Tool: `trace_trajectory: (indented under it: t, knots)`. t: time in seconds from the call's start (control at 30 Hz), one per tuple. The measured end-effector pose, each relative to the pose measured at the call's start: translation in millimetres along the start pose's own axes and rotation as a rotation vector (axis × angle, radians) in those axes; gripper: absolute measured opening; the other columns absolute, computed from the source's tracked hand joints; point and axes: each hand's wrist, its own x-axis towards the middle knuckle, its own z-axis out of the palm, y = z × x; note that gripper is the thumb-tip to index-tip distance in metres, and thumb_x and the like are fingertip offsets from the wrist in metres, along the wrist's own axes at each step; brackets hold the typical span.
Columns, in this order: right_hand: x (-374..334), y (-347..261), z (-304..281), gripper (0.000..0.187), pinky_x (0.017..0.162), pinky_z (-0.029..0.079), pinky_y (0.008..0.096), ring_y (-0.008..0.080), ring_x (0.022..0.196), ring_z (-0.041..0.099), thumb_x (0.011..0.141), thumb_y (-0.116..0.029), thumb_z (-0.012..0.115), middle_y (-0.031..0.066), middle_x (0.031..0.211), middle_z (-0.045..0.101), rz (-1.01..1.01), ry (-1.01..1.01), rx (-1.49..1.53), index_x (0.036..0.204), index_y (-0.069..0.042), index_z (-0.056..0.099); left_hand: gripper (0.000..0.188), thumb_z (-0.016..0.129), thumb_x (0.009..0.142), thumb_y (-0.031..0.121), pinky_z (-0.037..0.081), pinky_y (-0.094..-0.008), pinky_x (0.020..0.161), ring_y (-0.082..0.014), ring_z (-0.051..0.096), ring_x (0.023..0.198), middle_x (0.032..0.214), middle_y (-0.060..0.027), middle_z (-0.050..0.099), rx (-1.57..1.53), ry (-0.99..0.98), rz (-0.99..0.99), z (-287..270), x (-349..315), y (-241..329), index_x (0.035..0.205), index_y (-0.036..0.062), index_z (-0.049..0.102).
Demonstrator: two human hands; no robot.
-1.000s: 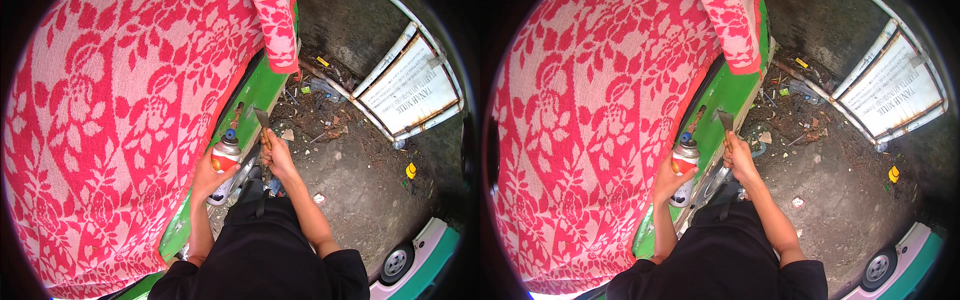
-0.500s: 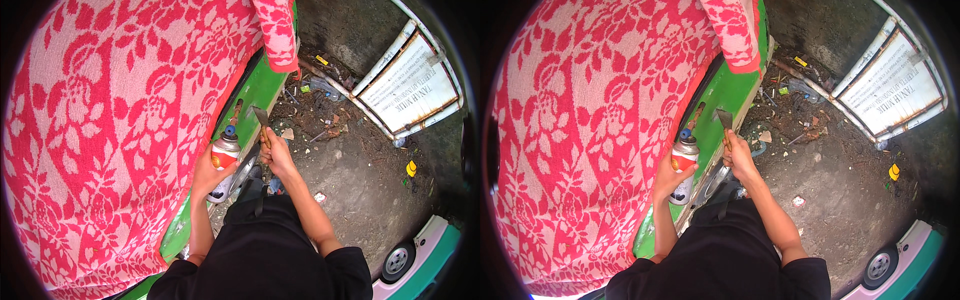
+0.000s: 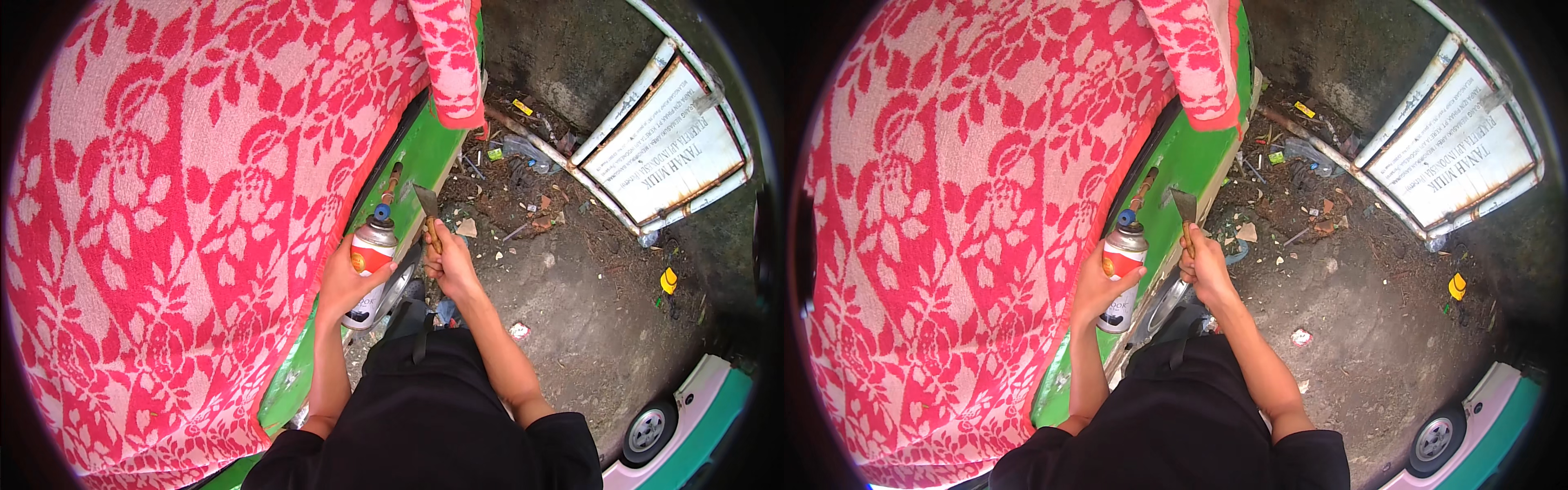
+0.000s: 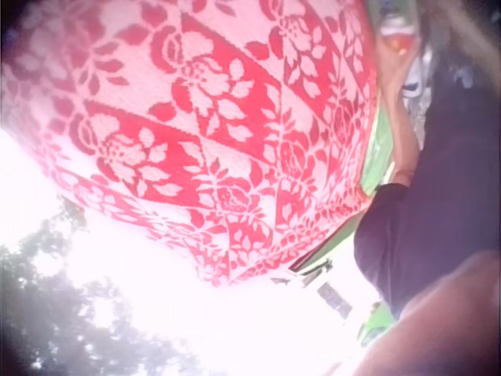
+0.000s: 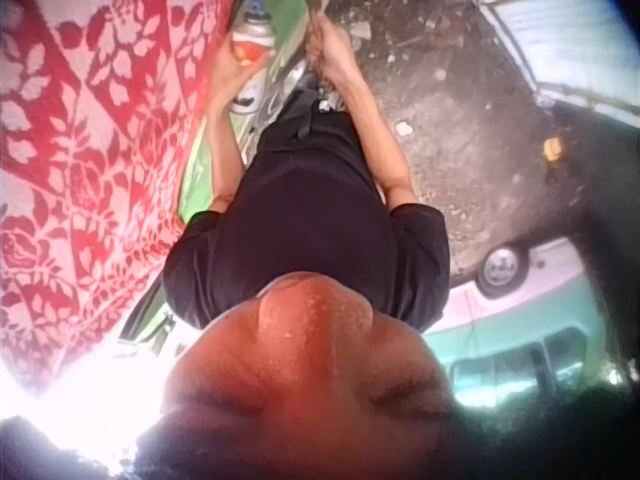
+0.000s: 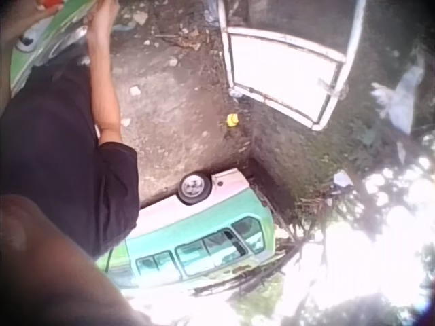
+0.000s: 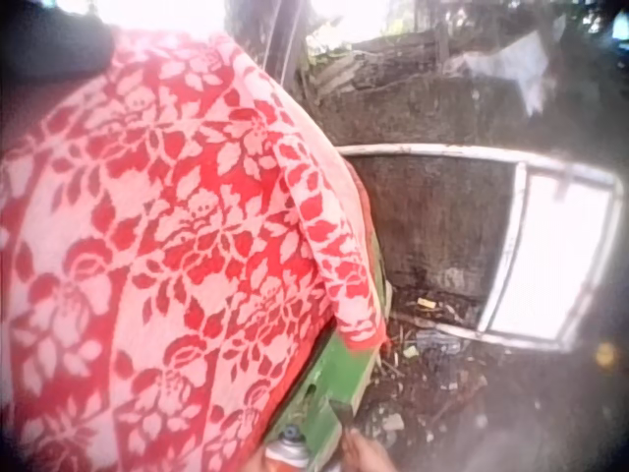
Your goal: The person uses a scraper to remove paint from a green metal surface while holding a spray can in the other hand. The person repeatedly scrapes the same area without visible progress.
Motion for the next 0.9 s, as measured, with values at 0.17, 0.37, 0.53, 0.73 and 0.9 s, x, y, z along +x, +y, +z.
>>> trace_trajectory:
  t: [0.17,0.37,0.53,0.73,0.9]
  knots:
    - [0,-2,2,0.039,0.042,0.017,0.0252,0.0058,0.042,0.02,0.105,-0.046,0.045,-0.0082,0.052,0.026,0.002,0.01,0.008,0.087,-0.011,0.047,0.056,0.086,0.073,0.022,0.054,-0.0338,0.077,-0.0184,0.069,0.086,0.097,-0.012,0.07,-0.01,-0.018,-0.017,1,8,11,0.117,-0.0009,0.059]
    - [0,-4,1,0.039,0.042,0.017,0.0251,0.0058,0.043,0.02,0.105,-0.045,0.046,-0.0081,0.052,0.026,-0.006,0.012,0.027,0.087,-0.011,0.047,0.056,0.087,0.073,0.022,0.054,-0.0338,0.077,-0.0189,0.069,0.086,0.098,-0.0123,0.07,-0.002,-0.02,0.015,3,16,7,0.117,-0.0011,0.059]
    - [1,-7,0,0.038,0.042,0.017,0.0251,0.0058,0.043,0.021,0.105,-0.045,0.047,-0.0079,0.052,0.026,-0.008,0.024,0.039,0.087,-0.01,0.047,0.055,0.086,0.074,0.021,0.054,-0.0337,0.077,-0.0185,0.069,0.086,0.098,-0.0124,0.07,-0.016,-0.032,0.014,3,19,6,0.115,-0.0012,0.059]
    - [3,-5,1,0.038,0.042,0.016,0.0251,0.006,0.042,0.02,0.105,-0.044,0.045,-0.0078,0.051,0.026,-0.004,0.007,0.021,0.088,-0.01,0.047,0.054,0.086,0.073,0.017,0.053,-0.0329,0.077,-0.0174,0.068,0.086,0.098,-0.0114,0.07,-0.03,-0.026,0.02,-4,2,3,0.116,-0.001,0.059]
    - [5,0,5,0.039,0.042,0.016,0.0251,0.006,0.042,0.02,0.106,-0.044,0.043,-0.008,0.051,0.026,-0.006,-0.046,-0.009,0.087,-0.01,0.047,0.056,0.087,0.072,0.013,0.053,-0.0321,0.08,-0.0156,0.067,0.09,0.1,-0.0101,0.07,-0.076,-0.059,-0.021,-13,-23,0,0.118,-0.0008,0.058]
